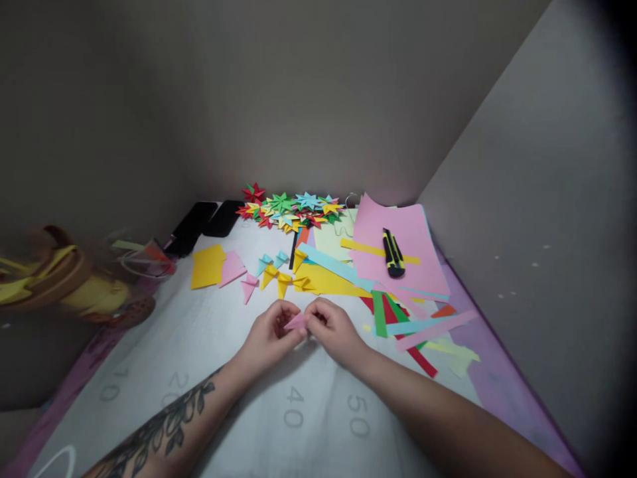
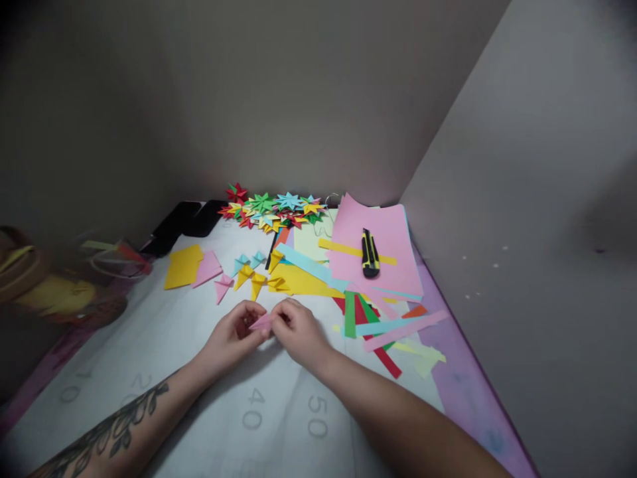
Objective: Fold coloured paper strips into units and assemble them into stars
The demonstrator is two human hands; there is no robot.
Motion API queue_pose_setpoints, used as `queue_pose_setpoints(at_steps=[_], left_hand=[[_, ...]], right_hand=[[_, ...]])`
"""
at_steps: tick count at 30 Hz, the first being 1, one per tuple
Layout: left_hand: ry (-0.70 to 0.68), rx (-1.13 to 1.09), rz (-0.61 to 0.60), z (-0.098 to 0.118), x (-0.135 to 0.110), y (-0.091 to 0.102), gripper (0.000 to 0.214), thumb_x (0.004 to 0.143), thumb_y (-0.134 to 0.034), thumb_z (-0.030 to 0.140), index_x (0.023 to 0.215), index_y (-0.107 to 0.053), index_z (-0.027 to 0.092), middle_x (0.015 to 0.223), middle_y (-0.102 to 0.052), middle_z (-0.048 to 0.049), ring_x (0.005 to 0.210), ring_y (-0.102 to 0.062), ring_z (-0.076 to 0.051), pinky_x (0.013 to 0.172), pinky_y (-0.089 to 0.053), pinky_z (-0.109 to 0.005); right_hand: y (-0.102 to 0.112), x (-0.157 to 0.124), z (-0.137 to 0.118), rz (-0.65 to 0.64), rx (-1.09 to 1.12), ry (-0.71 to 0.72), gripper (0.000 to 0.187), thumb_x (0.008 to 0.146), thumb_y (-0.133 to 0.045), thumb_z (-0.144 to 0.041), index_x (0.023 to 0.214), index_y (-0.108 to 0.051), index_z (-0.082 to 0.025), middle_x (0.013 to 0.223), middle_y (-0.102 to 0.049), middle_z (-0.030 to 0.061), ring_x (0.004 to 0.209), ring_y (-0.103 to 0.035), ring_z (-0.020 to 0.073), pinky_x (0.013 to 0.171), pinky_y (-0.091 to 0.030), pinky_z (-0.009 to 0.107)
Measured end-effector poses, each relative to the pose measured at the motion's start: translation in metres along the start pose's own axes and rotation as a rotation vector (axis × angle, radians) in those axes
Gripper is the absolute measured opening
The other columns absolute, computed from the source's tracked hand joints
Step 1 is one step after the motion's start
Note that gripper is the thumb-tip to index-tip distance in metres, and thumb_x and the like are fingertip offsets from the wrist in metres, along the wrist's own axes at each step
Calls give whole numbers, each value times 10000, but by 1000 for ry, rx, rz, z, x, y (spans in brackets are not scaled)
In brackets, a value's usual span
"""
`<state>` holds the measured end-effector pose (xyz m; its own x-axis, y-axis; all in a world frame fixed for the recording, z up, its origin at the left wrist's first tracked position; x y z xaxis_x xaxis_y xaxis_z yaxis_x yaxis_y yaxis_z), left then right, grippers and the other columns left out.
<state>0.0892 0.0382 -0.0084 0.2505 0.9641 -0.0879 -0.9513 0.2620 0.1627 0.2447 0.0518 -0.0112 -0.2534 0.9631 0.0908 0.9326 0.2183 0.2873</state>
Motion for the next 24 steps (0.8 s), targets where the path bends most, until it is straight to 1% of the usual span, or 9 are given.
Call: queue_pose_setpoints(at_steps=[1,4,9,13,15,17,20,22,24], left_hand=[[-2,42,-7,3,0,1,155,777,-599,291,831,-541,158,752,-580,-10,668,-538,-114,599,-408,-213],[14,96,-28,10,0,5,183,829,-518,297,713,-526,156,654,-567,5,600,-504,-105,571,-384,-213],[41,57,100,10,4,13,193,823,-525,331,726,-515,164,602,-542,26,567,-486,-105,553,-374,-208],[37,56,171,7,8,16,202,829,-520,330,712,-509,166,597,-536,32,571,-485,-100,565,-376,-203],[31,65,190,7,8,16,199,831,-515,322,708,-512,166,596,-531,35,566,-480,-97,563,-376,-201],[31,82,178,8,7,13,190,819,-525,320,708,-526,166,590,-537,34,553,-478,-99,547,-374,-202],[31,120,108,10,5,8,167,779,-571,314,717,-579,159,620,-580,15,572,-505,-110,544,-381,-207],[38,109,71,9,4,5,163,760,-600,318,746,-603,155,641,-604,4,593,-529,-117,556,-393,-210],[51,65,67,8,3,5,184,750,-623,333,791,-598,155,632,-611,6,597,-545,-120,567,-407,-213]], right_hand=[[0,-1,-1,-19,-23,32,140,772,-513,-140,640,-528,-184,672,-519,-17,659,-490,127,601,-370,236],[-2,-2,-2,-48,-46,81,154,779,-511,-131,635,-526,-185,670,-515,-18,658,-484,124,606,-366,237],[2,0,1,13,29,10,133,792,-504,-165,662,-519,-187,671,-504,-18,644,-475,125,577,-363,234],[6,1,3,88,93,-10,138,804,-508,-197,667,-501,-187,678,-508,-12,648,-475,129,598,-378,243],[7,0,3,152,118,-7,144,814,-502,-218,673,-492,-191,682,-507,-8,653,-476,132,604,-385,246],[6,-1,2,178,116,0,121,814,-503,-226,698,-494,-193,698,-511,-5,652,-475,131,597,-387,244],[0,-3,1,95,90,2,30,781,-529,-189,769,-503,-198,723,-519,-14,616,-465,116,561,-377,229],[-4,-4,1,39,83,4,58,770,-540,-171,786,-493,-202,720,-516,-26,601,-460,107,548,-371,219],[-6,-5,2,16,88,11,68,781,-541,-181,776,-478,-203,714,-507,-30,613,-464,108,554,-372,216]])
Point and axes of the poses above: each hand's wrist, its own x-axis towards the middle knuckle, its own y-axis out of the back of the hand, z = x × y, the point moved 1 cm from there along x, towards the middle knuckle
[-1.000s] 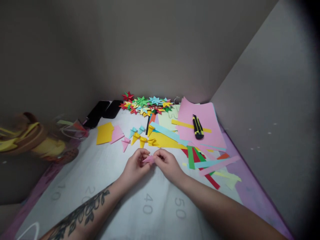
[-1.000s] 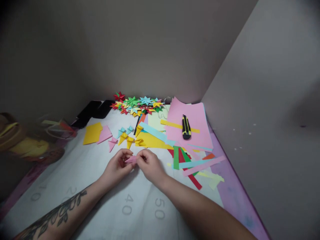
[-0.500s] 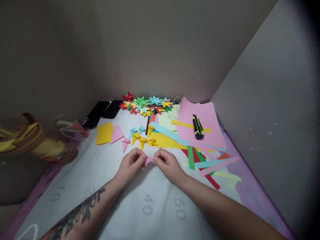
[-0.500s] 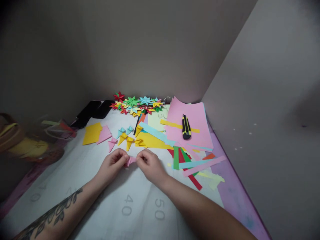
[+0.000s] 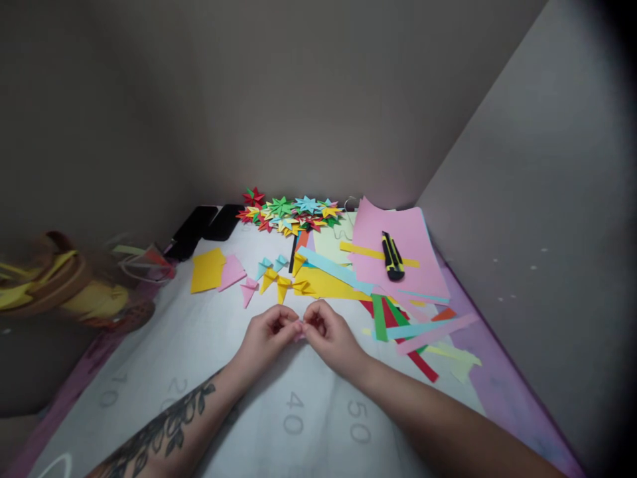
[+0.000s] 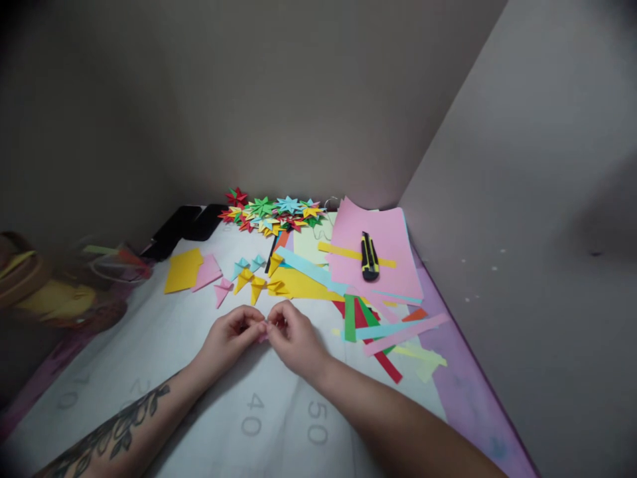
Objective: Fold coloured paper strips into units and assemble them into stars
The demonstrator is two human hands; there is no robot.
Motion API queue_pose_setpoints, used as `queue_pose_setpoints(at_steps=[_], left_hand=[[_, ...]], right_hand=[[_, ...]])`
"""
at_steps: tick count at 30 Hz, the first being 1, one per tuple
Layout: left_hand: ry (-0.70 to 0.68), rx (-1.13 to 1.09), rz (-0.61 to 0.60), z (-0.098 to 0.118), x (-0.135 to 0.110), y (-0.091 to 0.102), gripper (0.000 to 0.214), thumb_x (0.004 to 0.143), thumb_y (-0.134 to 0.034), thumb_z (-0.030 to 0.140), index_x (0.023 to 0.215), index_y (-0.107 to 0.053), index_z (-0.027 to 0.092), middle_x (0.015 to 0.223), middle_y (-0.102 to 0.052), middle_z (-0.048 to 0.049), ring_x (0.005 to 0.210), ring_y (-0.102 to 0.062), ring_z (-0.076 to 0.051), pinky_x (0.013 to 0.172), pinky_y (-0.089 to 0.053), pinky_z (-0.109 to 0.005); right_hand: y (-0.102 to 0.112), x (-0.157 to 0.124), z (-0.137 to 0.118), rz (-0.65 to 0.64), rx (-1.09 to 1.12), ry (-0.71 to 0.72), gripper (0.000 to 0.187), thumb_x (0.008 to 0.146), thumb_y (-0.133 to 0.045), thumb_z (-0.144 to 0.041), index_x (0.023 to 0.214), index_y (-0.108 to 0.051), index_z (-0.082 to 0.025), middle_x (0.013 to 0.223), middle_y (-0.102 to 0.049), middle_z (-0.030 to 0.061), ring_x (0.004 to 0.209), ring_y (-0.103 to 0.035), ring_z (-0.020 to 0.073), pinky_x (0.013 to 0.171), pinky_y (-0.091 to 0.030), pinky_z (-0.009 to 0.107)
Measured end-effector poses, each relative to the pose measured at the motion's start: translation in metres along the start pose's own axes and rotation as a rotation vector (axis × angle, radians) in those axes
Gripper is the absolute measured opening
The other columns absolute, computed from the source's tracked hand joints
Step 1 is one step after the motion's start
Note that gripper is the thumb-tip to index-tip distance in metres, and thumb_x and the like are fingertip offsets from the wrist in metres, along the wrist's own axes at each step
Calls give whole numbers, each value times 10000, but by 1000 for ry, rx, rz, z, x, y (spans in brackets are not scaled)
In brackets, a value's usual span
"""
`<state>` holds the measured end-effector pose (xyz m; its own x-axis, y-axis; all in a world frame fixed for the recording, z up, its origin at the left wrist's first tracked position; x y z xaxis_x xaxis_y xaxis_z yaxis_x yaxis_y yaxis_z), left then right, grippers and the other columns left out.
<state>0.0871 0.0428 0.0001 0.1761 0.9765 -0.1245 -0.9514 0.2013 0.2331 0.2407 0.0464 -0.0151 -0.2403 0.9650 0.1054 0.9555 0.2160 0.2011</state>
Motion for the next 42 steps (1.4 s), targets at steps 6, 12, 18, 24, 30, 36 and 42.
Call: queue_pose_setpoints(at_steps=[6,12,18,24,30,36,42], left_hand=[[15,-28,26,-4,1,2,249,715,-674,353,846,-573,166,591,-597,38,564,-537,-105,545,-394,-199],[7,-29,143,-4,3,11,224,703,-674,303,810,-525,175,553,-566,64,510,-492,-84,516,-370,-185],[-12,-65,200,-5,5,12,199,748,-615,303,875,-532,174,611,-551,50,535,-503,-91,529,-395,-193],[8,-6,-18,-2,0,-3,224,774,-596,357,791,-609,134,681,-596,-11,600,-511,-109,548,-379,-203],[38,-69,90,-1,0,-3,191,779,-570,324,719,-587,143,619,-537,20,567,-454,-97,537,-351,-196],[-5,-52,263,-4,5,13,166,797,-554,300,718,-583,158,636,-558,24,572,-463,-92,534,-345,-184],[-59,75,-7,0,-1,5,168,804,-530,250,705,-618,148,695,-656,-18,626,-542,-116,587,-391,-199]], right_hand=[[2,1,1,-20,54,-37,101,796,-557,-216,768,-460,-205,695,-479,-38,602,-450,104,539,-363,217],[3,1,2,80,150,-44,111,771,-556,-188,767,-447,-205,717,-495,-29,630,-462,111,573,-382,233],[9,4,11,179,288,-88,141,752,-591,-225,765,-453,-203,719,-503,-22,642,-486,119,580,-405,244],[1,0,7,112,272,-114,193,743,-620,-240,772,-433,-205,705,-519,-25,617,-485,113,562,-402,233],[-3,0,4,20,206,-118,201,756,-629,-285,759,-446,-202,646,-447,-55,560,-413,91,513,-328,212],[4,3,7,67,220,-157,150,712,-632,-238,732,-489,-195,655,-490,-42,586,-459,102,534,-357,216],[5,0,-2,60,119,-134,106,739,-588,-262,799,-609,-177,729,-593,6,636,-523,125,594,-418,239]])
Point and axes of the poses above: each hand's wrist, its own x-axis towards the middle knuckle, its own y-axis out of the back of the hand, z = x × y, the point moved 1 cm from there along x, towards the middle knuckle
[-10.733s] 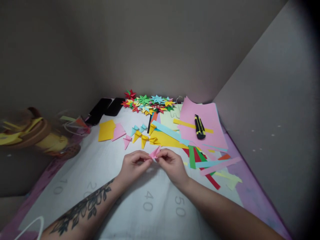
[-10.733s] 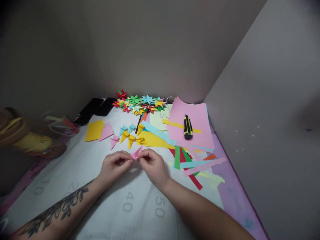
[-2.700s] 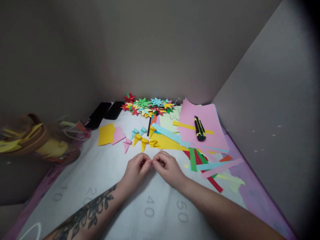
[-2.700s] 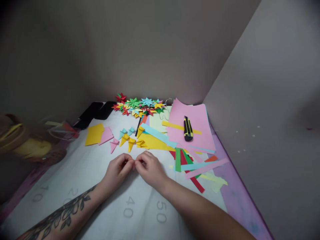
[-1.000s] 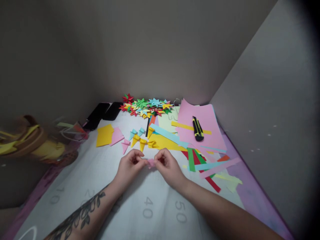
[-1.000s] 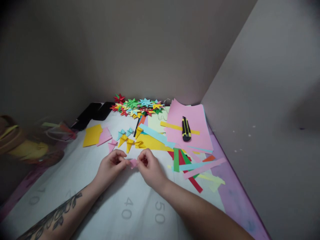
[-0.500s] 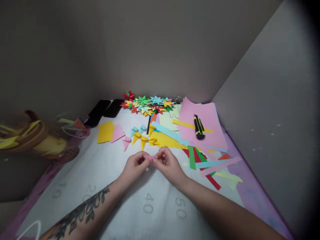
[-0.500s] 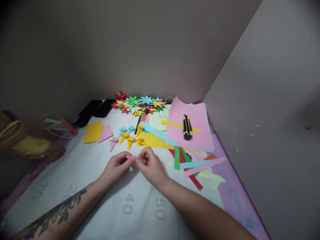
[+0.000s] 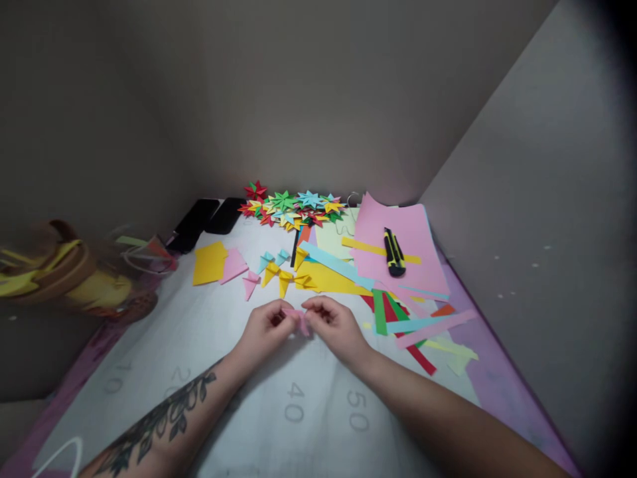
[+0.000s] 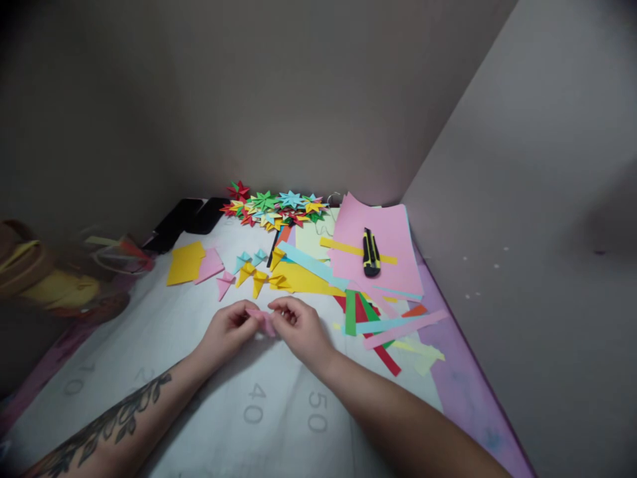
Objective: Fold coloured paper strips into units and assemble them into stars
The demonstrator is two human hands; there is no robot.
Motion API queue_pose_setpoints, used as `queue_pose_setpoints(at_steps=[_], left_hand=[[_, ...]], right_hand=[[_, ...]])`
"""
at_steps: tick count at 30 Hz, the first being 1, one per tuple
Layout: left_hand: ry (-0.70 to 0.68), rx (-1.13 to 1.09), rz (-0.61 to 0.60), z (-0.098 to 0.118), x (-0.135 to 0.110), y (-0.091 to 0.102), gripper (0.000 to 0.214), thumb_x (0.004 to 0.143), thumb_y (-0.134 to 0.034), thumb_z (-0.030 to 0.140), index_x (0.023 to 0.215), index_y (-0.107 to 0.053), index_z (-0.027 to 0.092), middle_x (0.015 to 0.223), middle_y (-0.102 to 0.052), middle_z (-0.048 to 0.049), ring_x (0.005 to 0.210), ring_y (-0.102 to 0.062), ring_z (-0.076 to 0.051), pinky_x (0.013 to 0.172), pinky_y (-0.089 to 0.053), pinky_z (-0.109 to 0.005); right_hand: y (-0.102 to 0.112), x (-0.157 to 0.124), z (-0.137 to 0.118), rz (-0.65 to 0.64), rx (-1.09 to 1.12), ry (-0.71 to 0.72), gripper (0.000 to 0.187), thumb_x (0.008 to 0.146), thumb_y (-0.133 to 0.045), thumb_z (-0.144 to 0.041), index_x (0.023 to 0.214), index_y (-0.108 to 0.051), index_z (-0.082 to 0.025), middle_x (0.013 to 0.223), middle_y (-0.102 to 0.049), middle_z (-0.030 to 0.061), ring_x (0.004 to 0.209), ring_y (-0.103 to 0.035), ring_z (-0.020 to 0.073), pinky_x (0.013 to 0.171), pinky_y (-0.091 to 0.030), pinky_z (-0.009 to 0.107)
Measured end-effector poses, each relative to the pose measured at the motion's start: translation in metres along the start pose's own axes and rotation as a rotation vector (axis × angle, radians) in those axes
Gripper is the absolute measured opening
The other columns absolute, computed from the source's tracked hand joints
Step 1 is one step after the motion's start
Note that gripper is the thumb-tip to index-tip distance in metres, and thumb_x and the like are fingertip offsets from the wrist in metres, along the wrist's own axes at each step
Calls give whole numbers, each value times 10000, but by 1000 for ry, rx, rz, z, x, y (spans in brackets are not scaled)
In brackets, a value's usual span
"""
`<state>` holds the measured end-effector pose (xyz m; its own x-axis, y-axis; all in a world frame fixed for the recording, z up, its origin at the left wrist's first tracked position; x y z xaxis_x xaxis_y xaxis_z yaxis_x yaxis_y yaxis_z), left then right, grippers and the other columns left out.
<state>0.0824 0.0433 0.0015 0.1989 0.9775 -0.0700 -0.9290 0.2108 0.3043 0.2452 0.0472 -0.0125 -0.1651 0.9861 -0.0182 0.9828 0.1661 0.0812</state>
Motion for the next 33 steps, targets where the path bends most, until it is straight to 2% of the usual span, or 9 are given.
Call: queue_pose_setpoints(at_steps=[3,11,14,16,20,23,26,30,33], left_hand=[[-36,49,-83,1,-3,-5,182,817,-518,262,717,-620,149,698,-663,-18,608,-536,-113,569,-388,-198],[-31,93,20,-1,-3,1,185,823,-472,255,680,-539,158,616,-540,25,564,-463,-97,534,-358,-194],[0,48,24,-2,-2,2,160,806,-473,236,670,-516,164,610,-523,31,571,-464,-100,537,-360,-195],[15,18,63,-2,0,4,144,798,-485,240,679,-519,166,611,-514,34,570,-457,-99,535,-357,-194],[29,-55,217,-1,3,7,160,808,-493,283,705,-525,165,626,-512,30,572,-450,-96,547,-355,-196],[34,-70,86,-1,2,2,184,811,-514,333,764,-554,159,662,-548,17,584,-466,-100,553,-365,-200],[27,5,-42,-3,-1,-7,184,791,-547,334,774,-571,152,687,-564,7,607,-475,-108,557,-366,-202],[11,81,-50,-5,-3,-11,204,808,-508,326,713,-554,151,651,-523,16,598,-446,-108,550,-347,-203],[5,109,-51,-4,-2,-10,239,818,-499,350,690,-543,153,637,-506,20,588,-428,-107,536,-330,-203]], right_hand=[[-1,-3,-5,-53,-69,47,124,766,-561,-253,673,-580,-173,650,-575,-1,613,-514,122,575,-403,229],[-1,-3,-4,-101,-248,136,121,697,-505,-104,605,-533,-176,620,-524,-24,603,-476,108,559,-361,205],[-3,-3,-3,-123,-230,111,122,677,-493,-93,591,-521,-174,604,-512,-30,577,-464,100,535,-346,199],[-3,-3,-2,-126,-189,64,113,674,-493,-97,595,-522,-173,597,-516,-31,561,-460,97,522,-343,197],[0,-1,1,-86,-75,-13,91,706,-511,-147,621,-524,-175,599,-516,-30,559,-458,100,526,-357,204],[2,1,1,-10,-26,-20,124,747,-536,-230,636,-527,-175,603,-505,-26,581,-465,110,546,-372,216],[2,2,0,27,-2,-8,147,762,-552,-274,656,-542,-173,633,-530,-16,616,-485,121,576,-393,225],[-1,1,-1,-49,1,-7,140,764,-579,-299,723,-578,-165,693,-576,2,655,-516,132,612,-416,237],[-1,2,0,-62,-31,-17,159,765,-581,-303,689,-566,-165,657,-555,-8,628,-499,125,591,-406,232]])
Point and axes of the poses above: each hand's wrist, its own x-axis towards the middle knuckle, its own y-axis out of the back of the hand, z = x × y, the point moved 1 cm from there along x, towards the middle knuckle
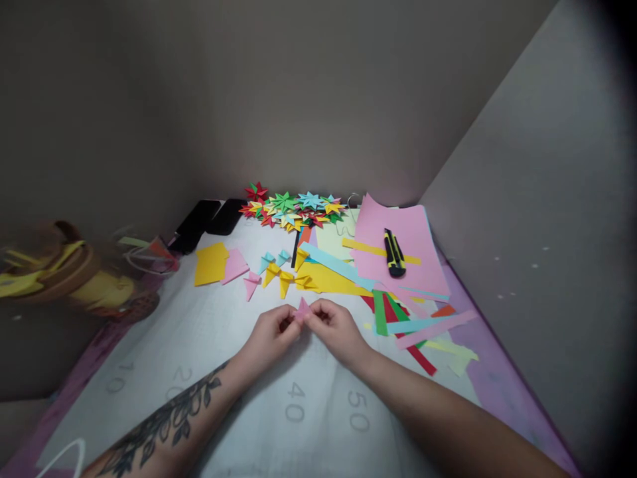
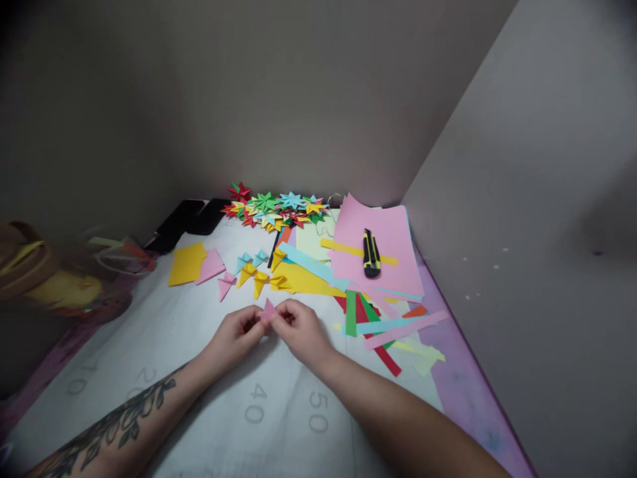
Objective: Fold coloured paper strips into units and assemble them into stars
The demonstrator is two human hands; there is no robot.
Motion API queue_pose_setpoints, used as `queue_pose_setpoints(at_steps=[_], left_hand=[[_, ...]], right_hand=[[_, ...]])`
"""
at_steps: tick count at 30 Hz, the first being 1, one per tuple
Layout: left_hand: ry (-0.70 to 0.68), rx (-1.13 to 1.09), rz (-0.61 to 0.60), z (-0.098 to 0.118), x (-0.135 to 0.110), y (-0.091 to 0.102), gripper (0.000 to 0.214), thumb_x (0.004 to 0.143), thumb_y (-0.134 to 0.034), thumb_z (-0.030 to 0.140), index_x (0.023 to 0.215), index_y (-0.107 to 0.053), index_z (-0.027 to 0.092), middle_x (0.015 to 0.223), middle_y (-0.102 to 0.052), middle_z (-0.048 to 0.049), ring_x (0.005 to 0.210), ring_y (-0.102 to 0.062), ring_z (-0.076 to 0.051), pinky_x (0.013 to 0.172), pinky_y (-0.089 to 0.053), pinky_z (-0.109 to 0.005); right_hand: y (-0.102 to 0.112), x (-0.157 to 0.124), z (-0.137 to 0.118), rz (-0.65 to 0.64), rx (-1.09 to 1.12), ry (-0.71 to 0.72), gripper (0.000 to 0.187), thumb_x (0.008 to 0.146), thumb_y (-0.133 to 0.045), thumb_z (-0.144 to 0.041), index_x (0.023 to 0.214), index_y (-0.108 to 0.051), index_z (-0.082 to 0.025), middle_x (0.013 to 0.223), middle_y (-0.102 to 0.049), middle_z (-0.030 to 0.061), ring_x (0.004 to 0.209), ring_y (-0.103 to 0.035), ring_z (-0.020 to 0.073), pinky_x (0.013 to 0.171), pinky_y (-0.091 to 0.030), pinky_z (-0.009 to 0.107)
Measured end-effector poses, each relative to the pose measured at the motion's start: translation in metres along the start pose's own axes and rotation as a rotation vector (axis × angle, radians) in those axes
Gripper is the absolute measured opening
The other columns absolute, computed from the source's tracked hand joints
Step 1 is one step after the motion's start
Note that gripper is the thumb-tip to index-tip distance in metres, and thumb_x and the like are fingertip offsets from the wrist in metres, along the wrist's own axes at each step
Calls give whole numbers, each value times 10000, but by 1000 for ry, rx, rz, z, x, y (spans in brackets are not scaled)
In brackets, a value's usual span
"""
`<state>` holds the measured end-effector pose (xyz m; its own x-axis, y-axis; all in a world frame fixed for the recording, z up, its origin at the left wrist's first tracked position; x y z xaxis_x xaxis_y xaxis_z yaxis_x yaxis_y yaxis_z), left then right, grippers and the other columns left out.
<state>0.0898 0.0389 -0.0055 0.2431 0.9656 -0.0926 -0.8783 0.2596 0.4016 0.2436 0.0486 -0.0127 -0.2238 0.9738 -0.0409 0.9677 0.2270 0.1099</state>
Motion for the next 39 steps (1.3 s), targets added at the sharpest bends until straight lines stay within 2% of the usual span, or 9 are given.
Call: queue_pose_setpoints(at_steps=[4,11,13,16,21,25,30,36,39], left_hand=[[13,-11,-2,2,-1,1,253,827,-490,365,696,-547,157,616,-503,26,562,-415,-103,519,-320,-200],[11,-9,41,2,-2,3,175,814,-487,276,704,-555,157,645,-535,15,584,-455,-107,546,-351,-202],[-2,-55,76,1,-2,4,148,815,-502,282,767,-564,157,697,-566,3,606,-484,-110,566,-374,-204],[-24,-105,81,3,-4,5,186,797,-559,309,898,-585,155,782,-616,-21,643,-529,-120,586,-400,-210],[2,-130,42,4,-6,7,203,821,-533,320,758,-615,145,659,-616,-15,604,-538,-122,579,-408,-215],[61,-214,87,1,-3,8,187,772,-587,317,724,-625,140,664,-624,-18,601,-540,-122,575,-415,-219],[83,-251,125,1,-1,13,168,761,-588,298,700,-629,147,665,-627,-16,616,-546,-126,591,-418,-222],[142,-368,270,-3,3,23,136,745,-608,281,690,-616,156,665,-636,-8,629,-554,-127,610,-423,-228],[158,-383,287,-5,4,23,171,739,-636,324,711,-633,155,678,-646,-13,620,-550,-126,591,-420,-229]], right_hand=[[3,2,3,64,18,-5,201,777,-573,-321,648,-526,-174,615,-506,-24,600,-454,115,564,-386,222],[13,5,7,153,129,-8,243,804,-562,-371,666,-500,-181,609,-471,-33,572,-421,108,561,-367,224],[13,4,6,129,98,0,232,800,-558,-362,663,-512,-181,611,-488,-30,577,-436,112,565,-370,226],[8,1,4,14,-35,12,175,777,-560,-288,647,-541,-172,612,-519,-21,580,-459,115,563,-370,226],[-3,-2,0,-79,-241,100,133,726,-548,-162,594,-543,-170,604,-520,-21,559,-455,105,528,-344,212],[-8,2,-3,-96,-255,119,107,751,-544,-179,648,-571,-174,646,-538,-13,586,-479,110,544,-356,213],[-11,4,-3,-114,-267,109,143,738,-535,-141,604,-570,-176,638,-559,-8,588,-495,114,560,-367,221],[-11,4,0,-78,-277,101,116,724,-540,-123,626,-565,-179,650,-565,-12,604,-494,114,563,-369,220],[-10,4,3,-39,-202,60,61,757,-557,-190,696,-555,-183,673,-552,-13,590,-478,108,547,-377,215]])
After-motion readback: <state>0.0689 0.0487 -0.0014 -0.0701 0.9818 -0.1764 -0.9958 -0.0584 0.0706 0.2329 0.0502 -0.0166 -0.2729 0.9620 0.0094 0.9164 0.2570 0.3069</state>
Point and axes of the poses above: each hand's wrist, its own x-axis towards the middle knuckle, its own y-axis out of the back of the hand, z = x × y, the point moved 1 cm from there along x, towards the middle knuckle
